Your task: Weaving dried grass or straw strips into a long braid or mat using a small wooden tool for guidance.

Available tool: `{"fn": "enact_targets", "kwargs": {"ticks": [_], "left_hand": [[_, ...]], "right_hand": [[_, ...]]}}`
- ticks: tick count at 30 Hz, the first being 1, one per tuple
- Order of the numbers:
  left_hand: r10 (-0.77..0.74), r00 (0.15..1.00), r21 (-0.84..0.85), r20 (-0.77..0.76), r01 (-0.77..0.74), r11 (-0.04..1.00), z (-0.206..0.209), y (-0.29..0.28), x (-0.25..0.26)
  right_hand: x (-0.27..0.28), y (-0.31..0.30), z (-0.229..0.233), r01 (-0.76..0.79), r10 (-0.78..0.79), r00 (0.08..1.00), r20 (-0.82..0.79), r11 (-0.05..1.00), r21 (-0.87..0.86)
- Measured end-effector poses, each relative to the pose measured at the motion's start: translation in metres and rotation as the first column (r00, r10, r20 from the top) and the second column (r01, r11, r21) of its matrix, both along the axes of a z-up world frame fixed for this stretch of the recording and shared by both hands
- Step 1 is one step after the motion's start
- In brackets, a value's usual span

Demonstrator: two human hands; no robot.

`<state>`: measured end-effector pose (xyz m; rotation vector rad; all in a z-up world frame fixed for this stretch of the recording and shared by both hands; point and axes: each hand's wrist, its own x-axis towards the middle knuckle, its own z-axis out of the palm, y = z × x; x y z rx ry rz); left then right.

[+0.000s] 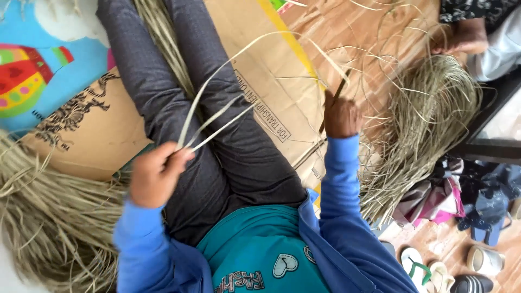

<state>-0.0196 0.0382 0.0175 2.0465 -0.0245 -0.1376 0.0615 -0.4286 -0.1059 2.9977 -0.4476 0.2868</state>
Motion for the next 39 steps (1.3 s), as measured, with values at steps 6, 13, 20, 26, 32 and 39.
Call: {"fn": "enact_targets", "kwargs": {"ticks": [6, 13, 20, 26, 32, 39], "left_hand": [[-0.144, 0.972, 0.083, 0.188, 0.130, 0.988, -0.008, -0.059, 0.008], [-0.140, 0.971, 0.124, 0.193, 0.117, 0.985, -0.017, -0.073, 0.005], [-0.253, 0.946, 0.113, 0.203, 0.234, 0.966, -0.001, -0.068, 0.011], [-0.357, 0.924, -0.040, 0.138, 0.365, 0.930, 0.029, -0.049, 0.007], [-0.359, 0.933, -0.293, 0.013, 0.347, 0.891, 0.055, -0.027, 0.000], [-0.234, 0.945, -0.305, -0.228, 0.159, 0.939, 0.061, 0.003, -0.022]], "right_hand": [[-0.030, 0.145, 0.095, -0.408, 0.524, 0.800, 0.292, 0.117, 0.906], [-0.022, 0.224, 0.113, -0.718, 0.616, 0.611, 0.497, 0.166, 0.676], [-0.015, 0.217, 0.093, -0.689, 0.617, 0.693, 0.373, 0.417, 0.593], [0.023, 0.167, 0.022, -0.372, 0.420, 0.907, 0.018, 0.784, 0.497], [0.045, 0.120, -0.046, -0.201, 0.231, 0.969, -0.082, 0.941, 0.273], [0.066, 0.045, -0.067, 0.252, -0.118, 0.835, -0.538, 0.950, 0.183]]}}
